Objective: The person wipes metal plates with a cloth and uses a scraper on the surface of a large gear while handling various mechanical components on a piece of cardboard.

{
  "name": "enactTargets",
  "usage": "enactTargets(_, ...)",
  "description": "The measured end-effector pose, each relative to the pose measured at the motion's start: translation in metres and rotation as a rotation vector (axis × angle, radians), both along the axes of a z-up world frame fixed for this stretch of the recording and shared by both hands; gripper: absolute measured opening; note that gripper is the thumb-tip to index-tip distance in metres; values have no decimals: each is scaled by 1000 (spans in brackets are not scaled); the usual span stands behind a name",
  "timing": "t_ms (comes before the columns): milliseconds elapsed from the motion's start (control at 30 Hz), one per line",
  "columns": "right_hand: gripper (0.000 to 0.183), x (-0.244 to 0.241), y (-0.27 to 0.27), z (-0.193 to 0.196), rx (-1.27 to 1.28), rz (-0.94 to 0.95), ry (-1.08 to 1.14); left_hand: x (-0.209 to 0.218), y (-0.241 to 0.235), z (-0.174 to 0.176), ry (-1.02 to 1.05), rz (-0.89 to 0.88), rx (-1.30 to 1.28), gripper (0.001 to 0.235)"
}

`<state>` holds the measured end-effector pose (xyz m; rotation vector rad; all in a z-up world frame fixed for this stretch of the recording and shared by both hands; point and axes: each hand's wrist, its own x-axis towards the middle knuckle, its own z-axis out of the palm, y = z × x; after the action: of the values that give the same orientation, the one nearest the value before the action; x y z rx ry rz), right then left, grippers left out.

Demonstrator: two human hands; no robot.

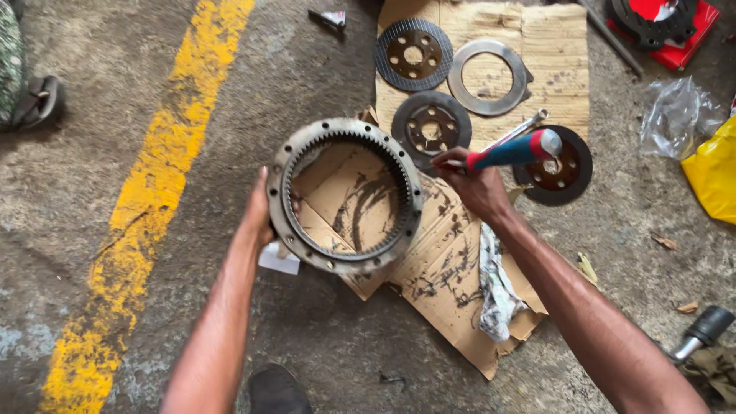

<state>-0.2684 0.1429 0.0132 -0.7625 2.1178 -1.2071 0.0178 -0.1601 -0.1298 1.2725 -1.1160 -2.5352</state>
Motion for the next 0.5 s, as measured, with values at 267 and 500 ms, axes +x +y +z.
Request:
enactTargets(267, 18, -30, -42, -31, -99, 173, 35, -13, 1, 29, -281, 32, -181, 57)
enactTargets(500, 18, -42, -73, -59, 77, 418, 571, -19, 5, 30, -320, 74, -204, 59)
